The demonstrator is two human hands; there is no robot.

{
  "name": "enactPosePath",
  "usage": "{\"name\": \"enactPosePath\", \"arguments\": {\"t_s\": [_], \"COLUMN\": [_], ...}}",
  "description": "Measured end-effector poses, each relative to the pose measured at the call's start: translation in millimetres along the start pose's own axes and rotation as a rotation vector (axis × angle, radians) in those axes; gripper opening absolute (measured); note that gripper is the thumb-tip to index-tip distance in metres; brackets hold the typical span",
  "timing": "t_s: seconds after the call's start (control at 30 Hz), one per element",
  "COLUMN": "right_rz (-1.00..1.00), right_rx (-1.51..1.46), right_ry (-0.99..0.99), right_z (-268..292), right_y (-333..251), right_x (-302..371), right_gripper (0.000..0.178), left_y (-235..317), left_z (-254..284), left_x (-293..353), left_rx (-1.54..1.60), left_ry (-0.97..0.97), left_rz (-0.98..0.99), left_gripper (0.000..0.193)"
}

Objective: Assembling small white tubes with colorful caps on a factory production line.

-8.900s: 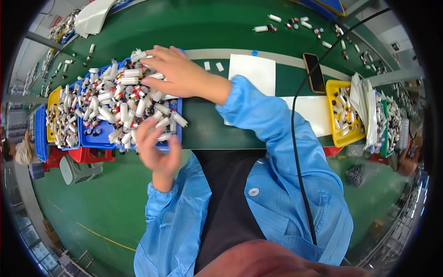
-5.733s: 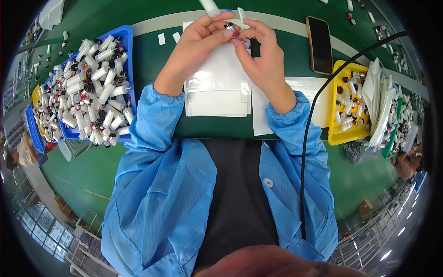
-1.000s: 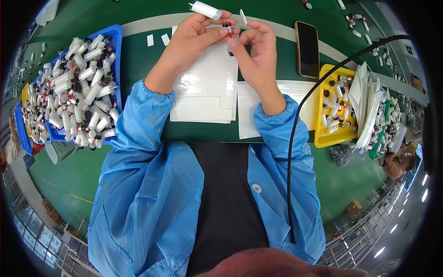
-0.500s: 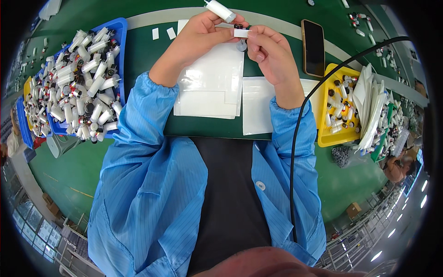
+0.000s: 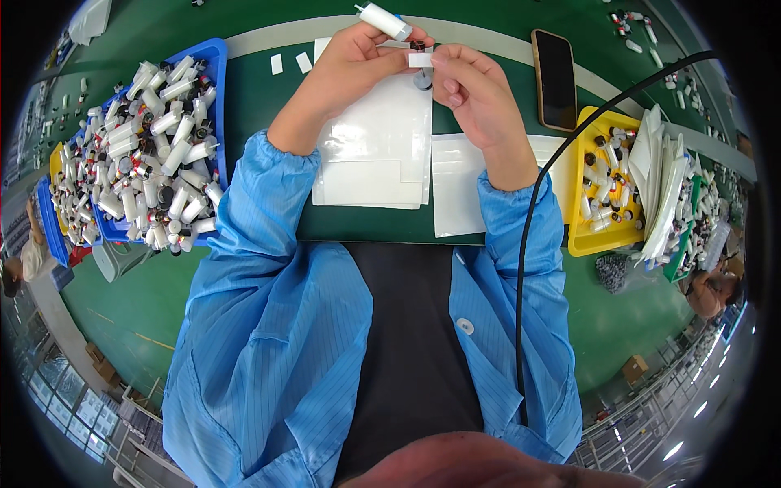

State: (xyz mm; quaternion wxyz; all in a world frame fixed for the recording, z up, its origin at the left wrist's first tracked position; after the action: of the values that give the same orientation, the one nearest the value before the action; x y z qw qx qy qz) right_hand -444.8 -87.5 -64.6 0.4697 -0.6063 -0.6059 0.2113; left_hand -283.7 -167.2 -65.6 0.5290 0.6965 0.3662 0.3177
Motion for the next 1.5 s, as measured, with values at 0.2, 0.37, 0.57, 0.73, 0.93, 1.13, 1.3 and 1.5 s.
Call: {"name": "enactPosePath", "arguments": {"t_s": [0.2,0.37,0.57,0.73,0.93,1.13,1.3,1.5], "right_rz": [0.050,0.195,0.292,0.338,0.099,0.335,0.767,0.675], "right_rx": [0.098,0.189,0.213,0.273,0.000,0.292,1.299,1.226], "right_ry": [0.129,0.239,0.273,0.238,-0.017,-0.008,-0.092,-0.144], "right_z": [-1,-2,-6,-2,4,16,-32,-28], "right_y": [2,7,7,5,1,-11,30,27], "right_x": [0,0,5,5,-11,26,123,123], "right_gripper": [0.011,0.015,0.015,0.021,0.021,0.024,0.027,0.027], "left_y": [-3,3,6,4,9,56,79,48], "left_z": [-2,-4,-6,-1,-15,3,94,149], "left_x": [2,4,7,5,8,0,-68,-126], "left_rx": [0.005,-0.053,-0.031,0.020,0.349,0.168,-0.431,-1.455], "left_ry": [0.002,-0.029,0.019,0.042,-0.082,0.026,0.590,0.687], "left_rz": [-0.036,-0.039,-0.004,-0.004,0.101,-0.091,-0.515,-0.485], "left_gripper": [0.029,0.029,0.027,0.028,0.030,0.034,0.035,0.051]}}
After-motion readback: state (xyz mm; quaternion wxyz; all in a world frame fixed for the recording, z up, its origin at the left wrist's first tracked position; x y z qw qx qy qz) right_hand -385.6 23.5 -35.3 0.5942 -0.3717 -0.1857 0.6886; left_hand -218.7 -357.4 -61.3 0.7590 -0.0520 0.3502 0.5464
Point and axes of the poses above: each hand's wrist, its own x-axis away from the middle knuckle, its own z-axis out of the back of the hand, y = z × x, the point moved 3 cm from there along -x, towards the middle knuckle, and after that the axes turned 14 degrees about y, right-handed, at the moved point
